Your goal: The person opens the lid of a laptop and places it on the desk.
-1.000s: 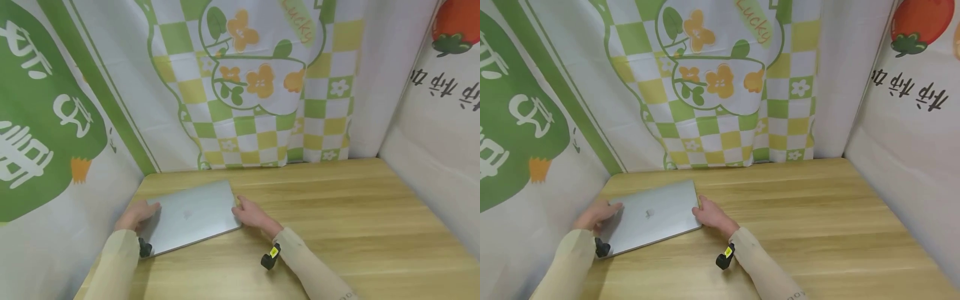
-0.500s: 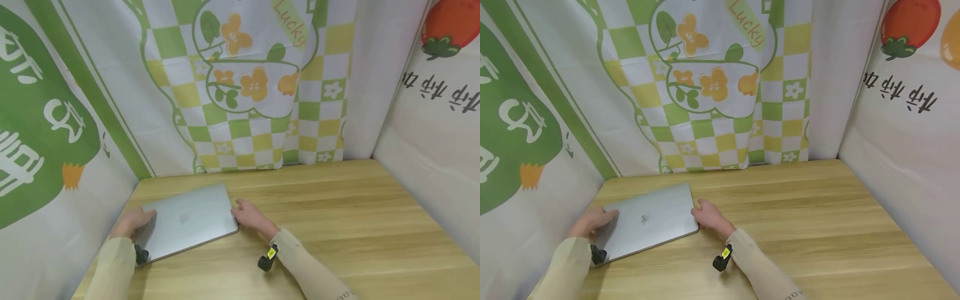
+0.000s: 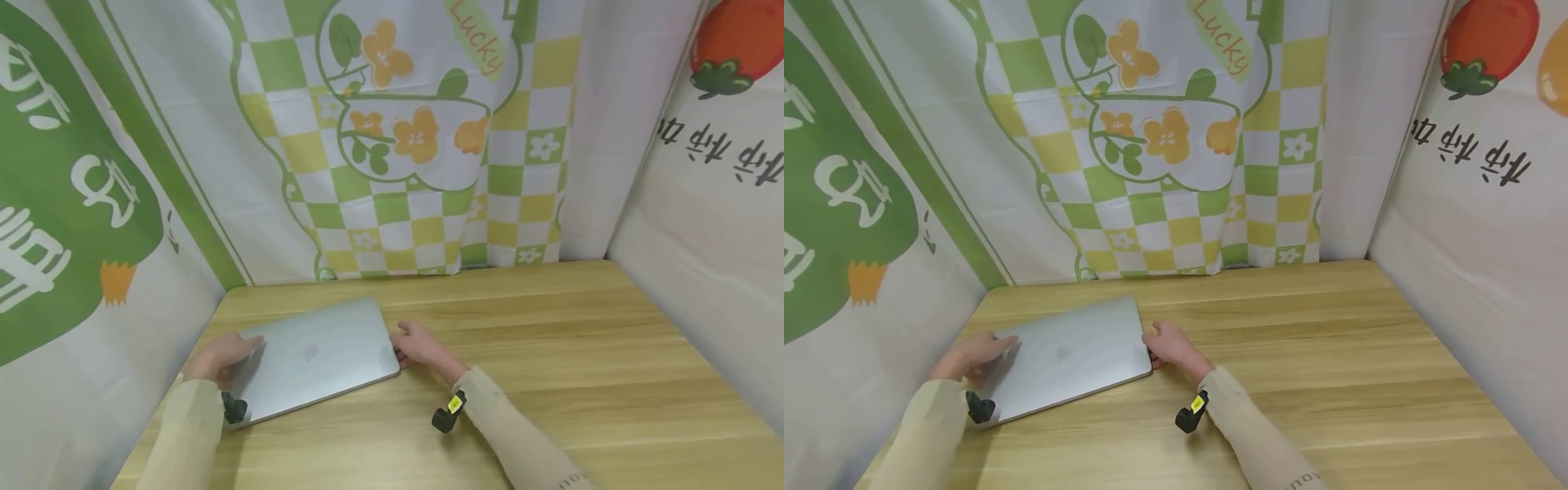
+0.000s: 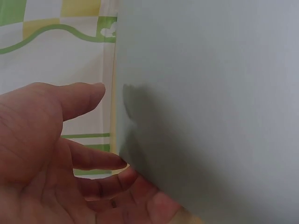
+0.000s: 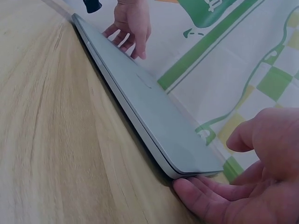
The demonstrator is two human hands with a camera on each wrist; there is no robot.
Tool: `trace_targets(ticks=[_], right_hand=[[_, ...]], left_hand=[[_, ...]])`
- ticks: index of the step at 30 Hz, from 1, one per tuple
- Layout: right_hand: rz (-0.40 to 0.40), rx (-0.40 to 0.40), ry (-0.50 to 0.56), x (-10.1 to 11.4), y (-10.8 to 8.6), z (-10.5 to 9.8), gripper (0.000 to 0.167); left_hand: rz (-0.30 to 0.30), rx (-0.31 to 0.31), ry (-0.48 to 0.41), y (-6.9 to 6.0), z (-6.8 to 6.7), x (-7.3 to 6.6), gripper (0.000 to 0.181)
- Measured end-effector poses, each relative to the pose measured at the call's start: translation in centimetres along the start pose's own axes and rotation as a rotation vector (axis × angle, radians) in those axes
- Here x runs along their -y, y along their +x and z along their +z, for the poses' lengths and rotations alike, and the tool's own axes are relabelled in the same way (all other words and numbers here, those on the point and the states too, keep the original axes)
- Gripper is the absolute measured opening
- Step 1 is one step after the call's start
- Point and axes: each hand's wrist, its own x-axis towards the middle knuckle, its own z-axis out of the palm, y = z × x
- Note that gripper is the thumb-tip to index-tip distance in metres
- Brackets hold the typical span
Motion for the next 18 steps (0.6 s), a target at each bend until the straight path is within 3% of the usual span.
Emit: trace_targets(ticks=[6,18], right_hand=[[0.009,0.009,0.03,-0.7,-0.1,-0.9,0.064],[0.004,0.014,0.088,-0.9,-1.2,-1.5,0.062]], left_hand=[[0.003,0.004,-0.086,0.4,0.8,-0.3,0.081],[0.006,0.004,-0.074,0.2,1.0,-1.4,0.06]])
